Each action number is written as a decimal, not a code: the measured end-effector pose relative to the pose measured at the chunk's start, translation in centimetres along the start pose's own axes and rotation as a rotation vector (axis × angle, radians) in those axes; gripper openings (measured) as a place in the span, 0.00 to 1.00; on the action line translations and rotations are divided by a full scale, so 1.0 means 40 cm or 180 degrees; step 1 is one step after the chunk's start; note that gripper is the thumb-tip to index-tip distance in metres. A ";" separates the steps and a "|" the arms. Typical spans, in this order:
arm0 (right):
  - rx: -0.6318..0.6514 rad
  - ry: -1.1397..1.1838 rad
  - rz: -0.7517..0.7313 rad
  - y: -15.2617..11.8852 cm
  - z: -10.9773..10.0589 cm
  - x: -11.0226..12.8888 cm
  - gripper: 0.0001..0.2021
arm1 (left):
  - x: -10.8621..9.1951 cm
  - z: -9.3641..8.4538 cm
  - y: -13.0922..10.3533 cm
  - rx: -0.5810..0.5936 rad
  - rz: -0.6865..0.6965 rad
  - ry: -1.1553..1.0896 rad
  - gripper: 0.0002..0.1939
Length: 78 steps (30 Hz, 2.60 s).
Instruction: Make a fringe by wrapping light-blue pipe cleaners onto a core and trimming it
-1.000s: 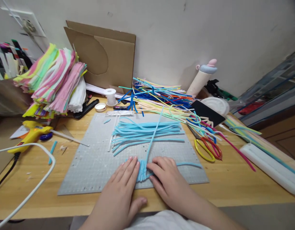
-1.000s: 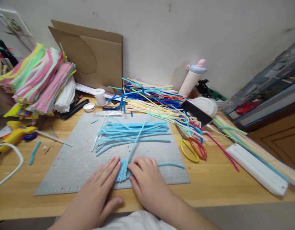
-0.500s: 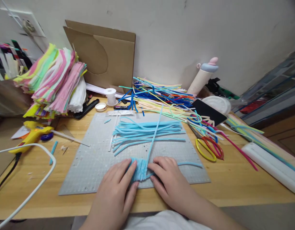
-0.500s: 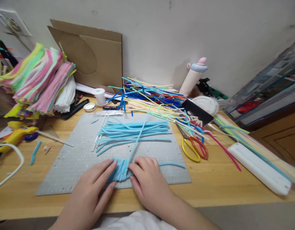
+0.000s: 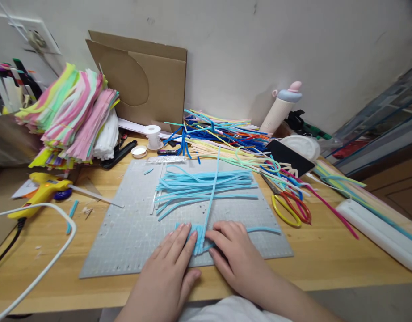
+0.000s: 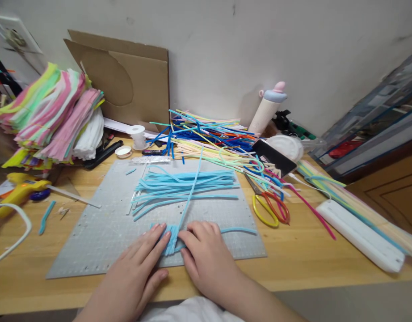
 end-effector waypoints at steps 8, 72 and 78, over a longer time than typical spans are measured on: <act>-0.0072 -0.0066 -0.0055 0.002 0.006 -0.003 0.15 | -0.004 0.002 0.004 -0.0005 0.0180 0.0048 0.33; -0.0012 0.0023 0.0147 0.013 0.013 -0.010 0.04 | -0.052 0.029 0.011 -0.0122 -0.0203 0.0206 0.42; -0.0009 -0.0017 0.0104 0.013 0.019 -0.012 0.06 | -0.034 0.007 0.025 -0.0087 -0.0220 -0.0050 0.31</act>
Point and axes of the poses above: each hand's wrist, its own y-axis towards the middle knuckle, its own z-axis out of the palm, x = y × z, the point moved 4 cm from there along y, towards the middle knuckle, and after that the axes turned 7 degrees about -z, right-handed, at the moved point
